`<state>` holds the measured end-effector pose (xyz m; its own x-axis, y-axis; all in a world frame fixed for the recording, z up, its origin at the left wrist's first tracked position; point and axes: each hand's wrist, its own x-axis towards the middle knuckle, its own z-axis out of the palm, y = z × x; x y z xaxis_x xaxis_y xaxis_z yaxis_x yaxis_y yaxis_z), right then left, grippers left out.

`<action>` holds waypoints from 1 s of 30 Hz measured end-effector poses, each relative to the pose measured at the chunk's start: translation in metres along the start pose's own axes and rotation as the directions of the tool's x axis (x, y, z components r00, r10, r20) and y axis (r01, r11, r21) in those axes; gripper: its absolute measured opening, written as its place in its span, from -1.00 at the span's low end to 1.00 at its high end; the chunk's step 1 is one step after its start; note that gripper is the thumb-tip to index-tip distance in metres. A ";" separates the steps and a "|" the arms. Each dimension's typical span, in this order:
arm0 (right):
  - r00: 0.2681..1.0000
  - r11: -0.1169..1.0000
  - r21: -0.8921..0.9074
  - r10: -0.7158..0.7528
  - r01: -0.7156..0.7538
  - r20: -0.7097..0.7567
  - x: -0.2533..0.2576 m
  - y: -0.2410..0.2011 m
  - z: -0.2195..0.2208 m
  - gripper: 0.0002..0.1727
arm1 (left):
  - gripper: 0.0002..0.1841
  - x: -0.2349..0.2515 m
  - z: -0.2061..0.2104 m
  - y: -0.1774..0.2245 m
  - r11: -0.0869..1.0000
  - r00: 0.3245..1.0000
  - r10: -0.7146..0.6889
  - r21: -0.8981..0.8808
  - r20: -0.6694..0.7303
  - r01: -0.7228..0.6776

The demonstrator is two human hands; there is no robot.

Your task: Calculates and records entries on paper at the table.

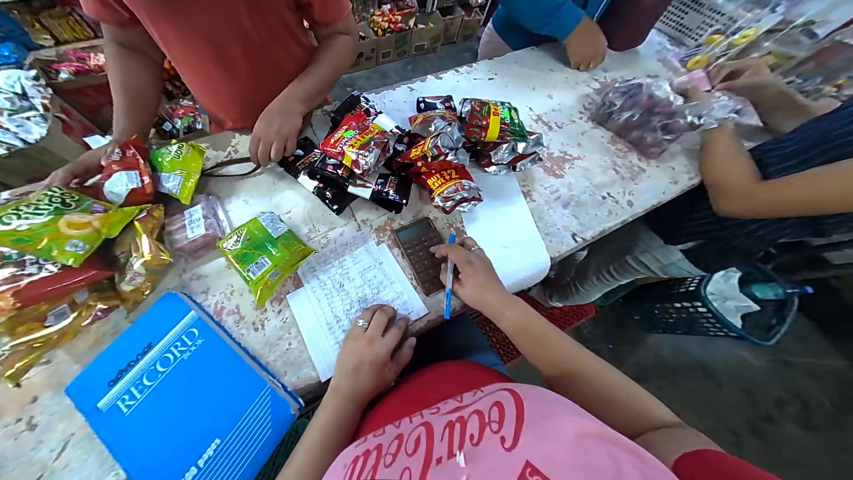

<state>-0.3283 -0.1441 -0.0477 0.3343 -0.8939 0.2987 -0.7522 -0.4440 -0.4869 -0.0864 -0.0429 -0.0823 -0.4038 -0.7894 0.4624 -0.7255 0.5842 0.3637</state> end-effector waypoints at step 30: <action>0.896 0.937 -0.066 -0.347 0.343 -0.276 -0.055 0.057 0.018 -0.83 | -0.62 -0.003 0.000 0.000 0.999 1.000 0.021 -0.025 -0.015 -0.021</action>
<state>-0.3792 -0.1214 -0.1066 0.4039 -0.6301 0.6632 -0.6278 -0.7182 -0.3000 -0.0857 -0.0408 -0.0838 -0.4107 -0.7740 0.4819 -0.7024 0.6056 0.3740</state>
